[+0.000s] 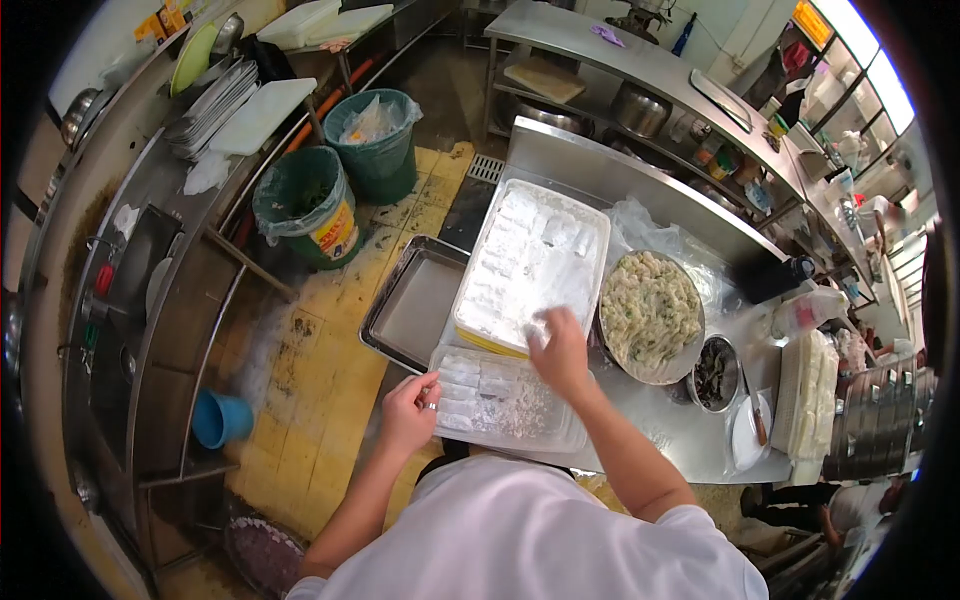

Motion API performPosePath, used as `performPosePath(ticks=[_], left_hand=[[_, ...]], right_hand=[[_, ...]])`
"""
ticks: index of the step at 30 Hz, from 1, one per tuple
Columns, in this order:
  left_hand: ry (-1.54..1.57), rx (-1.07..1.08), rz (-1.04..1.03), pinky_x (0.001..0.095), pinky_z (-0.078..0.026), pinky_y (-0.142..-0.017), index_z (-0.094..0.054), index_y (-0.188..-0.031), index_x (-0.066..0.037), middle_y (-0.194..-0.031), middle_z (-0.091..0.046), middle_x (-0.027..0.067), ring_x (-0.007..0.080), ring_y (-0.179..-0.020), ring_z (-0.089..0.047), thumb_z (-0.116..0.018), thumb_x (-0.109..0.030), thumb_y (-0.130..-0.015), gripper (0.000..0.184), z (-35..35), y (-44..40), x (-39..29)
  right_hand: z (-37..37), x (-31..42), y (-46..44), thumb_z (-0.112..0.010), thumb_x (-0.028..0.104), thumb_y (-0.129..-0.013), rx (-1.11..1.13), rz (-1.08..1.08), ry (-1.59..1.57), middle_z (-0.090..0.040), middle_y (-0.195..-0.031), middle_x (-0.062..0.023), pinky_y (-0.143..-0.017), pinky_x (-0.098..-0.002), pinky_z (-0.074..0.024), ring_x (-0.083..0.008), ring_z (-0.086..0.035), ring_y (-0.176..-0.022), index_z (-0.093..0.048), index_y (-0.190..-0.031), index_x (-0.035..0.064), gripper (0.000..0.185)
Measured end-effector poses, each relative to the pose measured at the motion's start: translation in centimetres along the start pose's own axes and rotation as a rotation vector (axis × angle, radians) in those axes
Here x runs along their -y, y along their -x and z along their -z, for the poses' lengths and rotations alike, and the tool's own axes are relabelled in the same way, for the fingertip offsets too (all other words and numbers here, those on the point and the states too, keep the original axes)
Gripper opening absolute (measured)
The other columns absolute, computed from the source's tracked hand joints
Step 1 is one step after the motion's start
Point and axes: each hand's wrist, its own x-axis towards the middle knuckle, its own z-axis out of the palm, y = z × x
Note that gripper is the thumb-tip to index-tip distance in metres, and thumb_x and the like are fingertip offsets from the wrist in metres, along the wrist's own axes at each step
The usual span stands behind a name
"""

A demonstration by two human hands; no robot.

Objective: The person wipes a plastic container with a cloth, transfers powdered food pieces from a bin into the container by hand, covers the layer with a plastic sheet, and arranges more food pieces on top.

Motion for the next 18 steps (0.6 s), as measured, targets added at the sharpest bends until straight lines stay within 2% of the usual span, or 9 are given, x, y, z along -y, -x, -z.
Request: performPosePath(ticks=[1,2,3,6,7,10,13,16,18], left_hand=[[-0.006,-0.002,0.003,0.0319,-0.053,-0.063,-0.072,-0.116,-0.001,-0.092,-0.071,0.0118,0.0207,-0.071,-0.067,-0.07,-0.009,-0.095,0.023,0.2,0.2,-0.4],[-0.013,-0.007,0.006,0.0317,-0.053,-0.063,-0.072,-0.116,-0.001,-0.092,-0.071,0.0116,0.0204,-0.071,-0.066,-0.07,-0.009,-0.095,0.023,0.3,0.4,-0.6],[-0.01,-0.012,0.016,0.0317,-0.054,-0.063,-0.072,-0.116,-0.001,-0.092,-0.071,0.0116,0.0203,-0.071,-0.066,-0.07,-0.009,-0.095,0.023,0.2,0.6,-0.6],[-0.011,-0.032,0.047,0.0317,-0.054,-0.063,-0.072,-0.117,-0.001,-0.093,-0.071,0.0116,0.0199,-0.071,-0.066,-0.07,-0.008,-0.095,0.023,0.0,1.7,-0.3],[-0.015,-0.035,0.055,0.0316,-0.054,-0.063,-0.072,-0.117,-0.001,-0.093,-0.071,0.0115,0.0198,-0.071,-0.066,-0.07,-0.008,-0.095,0.023,0.0,2.1,-0.1],[-0.015,-0.05,0.081,0.0308,-0.053,-0.062,-0.072,-0.117,-0.001,-0.091,-0.071,0.0111,0.0189,-0.071,-0.066,-0.07,-0.005,-0.094,0.024,0.3,2.5,-0.4],[-0.027,-0.087,0.098,0.0306,-0.052,-0.062,-0.072,-0.116,0.0,-0.09,-0.07,0.0111,0.0182,-0.071,-0.066,-0.07,-0.005,-0.094,0.023,0.4,3.3,-0.2],[-0.027,-0.094,0.12,0.0309,-0.052,-0.063,-0.072,-0.115,0.0,-0.09,-0.07,0.0113,0.0183,-0.072,-0.066,-0.07,-0.006,-0.094,0.022,0.3,3.5,0.3],[-0.033,-0.083,0.107,0.0311,-0.052,-0.064,-0.072,-0.115,0.001,-0.09,-0.07,0.0113,0.0187,-0.072,-0.066,-0.069,-0.006,-0.095,0.021,0.3,3.4,0.2]], right_hand=[[-0.5,-1.6,-2.5,-0.074,0.01,-0.083,-0.018,-0.107,-0.061,-0.064,-0.105,-0.0211,-0.087,-0.0479,-0.0526,-0.0414,-0.064,-0.097,-0.065,-0.109,0.0002,0.029],[-1.9,-4.5,-4.8,-0.07,0.009,-0.084,-0.077,-0.099,-0.009,-0.066,-0.11,-0.0244,-0.09,-0.0476,-0.0521,-0.0431,-0.064,-0.102,-0.066,-0.111,-0.0021,0.029],[-1.9,-5.5,-7.7,-0.064,0.007,-0.086,0.067,-0.271,0.014,-0.065,-0.119,-0.029,-0.093,-0.046,-0.0526,-0.0452,-0.064,-0.107,-0.065,-0.115,-0.0043,0.031],[-5.8,-9.8,-12.6,-0.057,0.003,-0.084,0.124,0.028,-0.009,-0.065,-0.12,-0.0303,-0.098,-0.0493,-0.0507,-0.0471,-0.061,-0.114,-0.065,-0.121,-0.0027,0.038],[-6.8,-9.9,-13.0,-0.056,0.004,-0.084,0.274,0.106,0.321,-0.065,-0.126,-0.0281,-0.1,-0.0477,-0.0511,-0.0446,-0.059,-0.119,-0.065,-0.121,-0.0031,0.039],[-6.6,-8.5,-13.3,-0.061,0.009,-0.085,0.494,0.143,0.621,-0.069,-0.125,-0.0201,-0.098,-0.0446,-0.0533,-0.037,-0.059,-0.123,-0.067,-0.124,-0.0009,0.041],[-3.8,-4.0,-13.2,-0.062,0.013,-0.086,0.862,0.14,0.848,-0.073,-0.117,-0.0163,-0.095,-0.0396,-0.0551,-0.0318,-0.062,-0.119,-0.069,-0.117,0.0014,0.033],[-5.3,-5.9,-11.6,-0.062,0.013,-0.085,0.782,0.182,0.688,-0.075,-0.108,-0.0189,-0.091,-0.0422,-0.0563,-0.0361,-0.067,-0.112,-0.072,-0.11,0.0009,0.03],[-5.3,-6.8,-11.3,-0.063,0.014,-0.083,0.646,0.007,0.435,-0.074,-0.102,-0.0244,-0.088,-0.0452,-0.0566,-0.0384,-0.07,-0.103,-0.073,-0.103,0.0003,0.026]])
